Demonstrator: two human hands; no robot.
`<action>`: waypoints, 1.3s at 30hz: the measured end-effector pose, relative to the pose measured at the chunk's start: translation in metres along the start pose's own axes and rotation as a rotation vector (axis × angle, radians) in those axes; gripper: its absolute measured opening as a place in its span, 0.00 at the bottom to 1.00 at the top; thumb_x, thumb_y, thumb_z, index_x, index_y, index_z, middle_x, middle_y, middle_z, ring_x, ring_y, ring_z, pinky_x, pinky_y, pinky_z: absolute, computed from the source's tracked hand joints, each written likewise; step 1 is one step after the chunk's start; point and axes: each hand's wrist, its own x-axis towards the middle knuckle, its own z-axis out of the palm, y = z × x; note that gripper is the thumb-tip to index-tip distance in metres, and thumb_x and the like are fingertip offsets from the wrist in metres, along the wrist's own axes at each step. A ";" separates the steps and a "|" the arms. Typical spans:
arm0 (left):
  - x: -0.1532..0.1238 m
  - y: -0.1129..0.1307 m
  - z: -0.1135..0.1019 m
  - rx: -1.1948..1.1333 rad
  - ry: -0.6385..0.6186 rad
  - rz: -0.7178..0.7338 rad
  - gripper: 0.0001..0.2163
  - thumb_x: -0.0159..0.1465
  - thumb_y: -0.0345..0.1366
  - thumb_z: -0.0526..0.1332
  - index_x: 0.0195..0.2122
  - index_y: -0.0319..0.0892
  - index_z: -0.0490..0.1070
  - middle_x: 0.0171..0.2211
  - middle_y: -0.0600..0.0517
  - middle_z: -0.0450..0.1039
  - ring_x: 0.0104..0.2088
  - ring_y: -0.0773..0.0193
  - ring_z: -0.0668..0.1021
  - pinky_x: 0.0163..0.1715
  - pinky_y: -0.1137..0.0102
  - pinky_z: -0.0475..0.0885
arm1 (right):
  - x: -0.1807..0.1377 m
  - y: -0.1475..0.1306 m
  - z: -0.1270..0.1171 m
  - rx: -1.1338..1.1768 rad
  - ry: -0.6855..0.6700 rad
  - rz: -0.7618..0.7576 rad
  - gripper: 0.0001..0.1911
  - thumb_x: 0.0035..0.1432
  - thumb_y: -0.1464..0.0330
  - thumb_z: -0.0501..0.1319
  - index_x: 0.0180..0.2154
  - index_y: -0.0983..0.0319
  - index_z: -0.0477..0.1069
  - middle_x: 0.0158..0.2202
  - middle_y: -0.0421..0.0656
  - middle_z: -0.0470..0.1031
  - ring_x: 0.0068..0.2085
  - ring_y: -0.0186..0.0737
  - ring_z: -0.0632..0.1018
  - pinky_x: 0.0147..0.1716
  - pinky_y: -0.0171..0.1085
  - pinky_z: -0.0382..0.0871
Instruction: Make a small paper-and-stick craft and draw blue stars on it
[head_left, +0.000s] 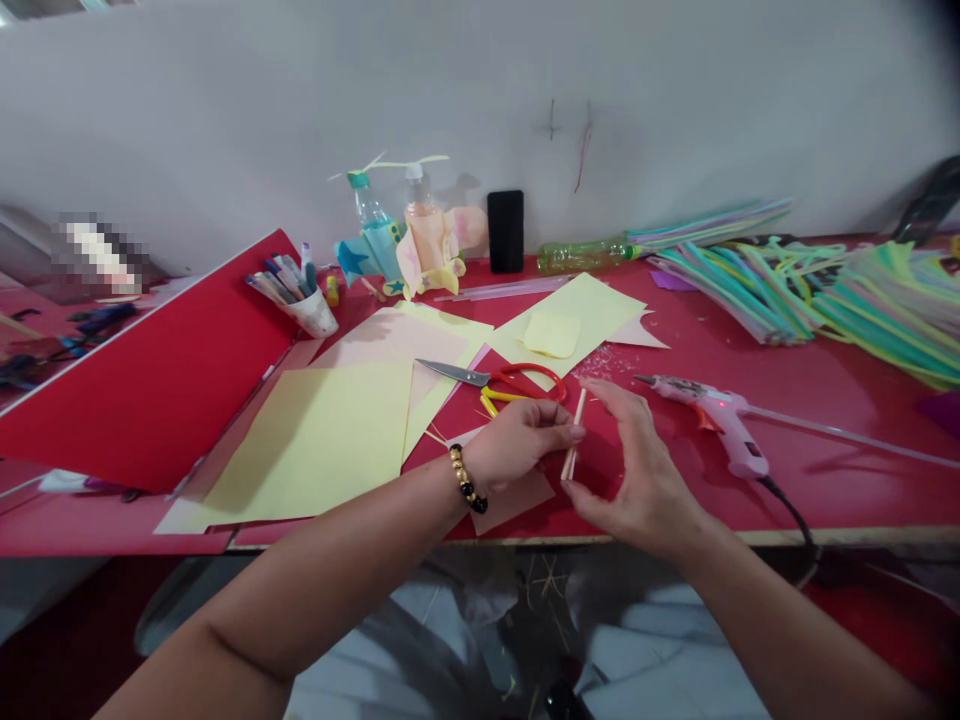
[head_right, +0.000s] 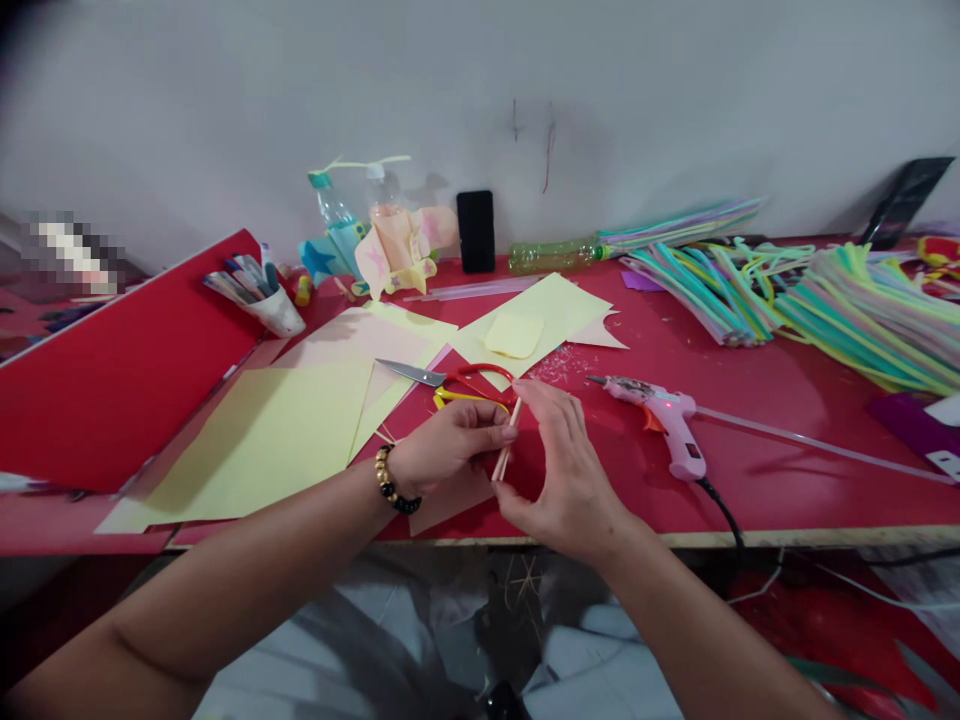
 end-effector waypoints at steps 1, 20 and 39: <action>0.000 0.000 0.000 -0.015 -0.006 0.003 0.15 0.54 0.44 0.66 0.27 0.37 0.66 0.22 0.57 0.63 0.22 0.74 0.63 0.24 0.75 0.58 | 0.000 -0.001 0.001 0.005 0.005 0.015 0.45 0.44 0.71 0.64 0.62 0.60 0.48 0.60 0.52 0.57 0.60 0.56 0.61 0.57 0.55 0.58; -0.001 0.000 0.000 0.094 0.009 0.061 0.15 0.58 0.46 0.62 0.27 0.38 0.67 0.22 0.56 0.65 0.23 0.73 0.65 0.28 0.75 0.62 | 0.001 0.007 0.001 0.374 0.016 0.237 0.44 0.47 0.65 0.67 0.62 0.56 0.50 0.62 0.51 0.57 0.60 0.53 0.62 0.56 0.52 0.61; -0.007 0.005 0.009 0.353 -0.042 0.083 0.11 0.62 0.41 0.59 0.27 0.40 0.65 0.21 0.56 0.67 0.22 0.71 0.68 0.27 0.75 0.63 | 0.011 0.021 -0.012 0.864 0.004 0.675 0.08 0.51 0.65 0.67 0.33 0.62 0.74 0.24 0.39 0.76 0.26 0.33 0.75 0.28 0.33 0.68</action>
